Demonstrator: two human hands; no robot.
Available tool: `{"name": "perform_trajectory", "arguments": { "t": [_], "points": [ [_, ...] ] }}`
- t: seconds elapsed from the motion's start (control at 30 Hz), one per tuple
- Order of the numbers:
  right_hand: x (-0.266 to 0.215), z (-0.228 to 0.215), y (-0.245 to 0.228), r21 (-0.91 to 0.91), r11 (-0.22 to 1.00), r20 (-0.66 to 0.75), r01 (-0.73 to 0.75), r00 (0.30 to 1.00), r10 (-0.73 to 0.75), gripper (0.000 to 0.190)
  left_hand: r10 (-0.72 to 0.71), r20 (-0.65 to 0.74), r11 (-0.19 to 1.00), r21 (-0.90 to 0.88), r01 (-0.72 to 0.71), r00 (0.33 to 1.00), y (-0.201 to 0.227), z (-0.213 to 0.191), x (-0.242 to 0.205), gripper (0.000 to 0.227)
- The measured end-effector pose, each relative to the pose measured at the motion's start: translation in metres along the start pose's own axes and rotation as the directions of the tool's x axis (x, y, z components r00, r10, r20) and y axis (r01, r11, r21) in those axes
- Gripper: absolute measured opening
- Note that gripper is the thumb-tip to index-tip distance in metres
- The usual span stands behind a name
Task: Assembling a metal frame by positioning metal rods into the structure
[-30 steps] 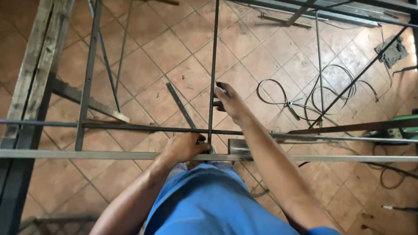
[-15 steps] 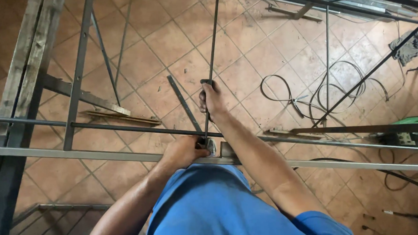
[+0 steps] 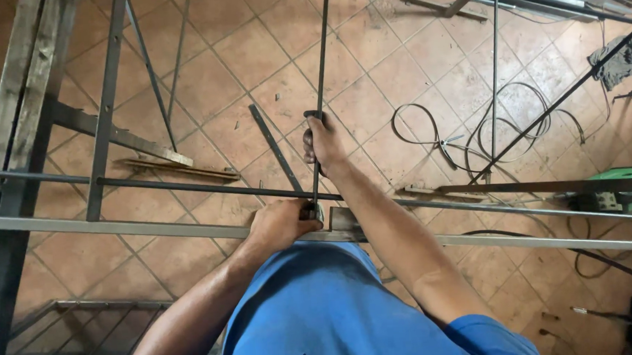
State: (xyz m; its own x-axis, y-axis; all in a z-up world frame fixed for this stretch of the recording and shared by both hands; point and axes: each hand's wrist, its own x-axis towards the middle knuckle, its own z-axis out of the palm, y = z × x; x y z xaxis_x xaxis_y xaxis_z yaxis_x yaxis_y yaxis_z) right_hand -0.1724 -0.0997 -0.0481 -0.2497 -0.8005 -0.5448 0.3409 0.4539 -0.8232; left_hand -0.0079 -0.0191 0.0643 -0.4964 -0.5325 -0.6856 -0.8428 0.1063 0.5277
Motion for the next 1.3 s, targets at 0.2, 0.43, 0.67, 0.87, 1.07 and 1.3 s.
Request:
{"name": "perform_trajectory", "arguments": {
  "t": [0.2, 0.43, 0.67, 0.87, 1.07, 1.3],
  "points": [
    [0.001, 0.002, 0.003, 0.007, 1.000, 0.002, -0.016, 1.000, 0.016, 0.032, -0.020, 0.002, 1.000, -0.015, 0.020, 1.000, 0.001, -0.002, 0.000, 0.064],
    [0.012, -0.005, 0.013, 0.035, 0.999, -0.022, -0.003, 1.000, 0.004, 0.025, -0.061, 0.015, 0.997, -0.039, 0.062, 0.998, -0.004, 0.002, 0.003, 0.066],
    [0.006, 0.000, 0.006, 0.036, 0.999, -0.023, 0.000, 1.000, 0.001, 0.027, -0.038, 0.039, 0.998, -0.057, 0.041, 0.999, -0.007, 0.001, 0.010, 0.067],
    [0.004, 0.001, 0.005, 0.000, 1.000, -0.011, 0.009, 1.000, -0.009, 0.021, 0.005, 0.054, 1.000, -0.007, -0.004, 0.999, -0.005, 0.003, 0.011, 0.063],
    [0.000, 0.001, -0.003, 0.005, 0.999, 0.016, 0.033, 0.999, -0.033, 0.028, -0.007, 0.032, 1.000, -0.001, 0.007, 0.999, -0.006, 0.003, 0.013, 0.066],
    [-0.002, -0.001, -0.004, -0.004, 0.999, 0.007, 0.040, 0.999, -0.040, 0.035, -0.034, 0.067, 0.999, -0.010, 0.035, 0.997, -0.008, 0.002, 0.016, 0.063]
  ]
}}
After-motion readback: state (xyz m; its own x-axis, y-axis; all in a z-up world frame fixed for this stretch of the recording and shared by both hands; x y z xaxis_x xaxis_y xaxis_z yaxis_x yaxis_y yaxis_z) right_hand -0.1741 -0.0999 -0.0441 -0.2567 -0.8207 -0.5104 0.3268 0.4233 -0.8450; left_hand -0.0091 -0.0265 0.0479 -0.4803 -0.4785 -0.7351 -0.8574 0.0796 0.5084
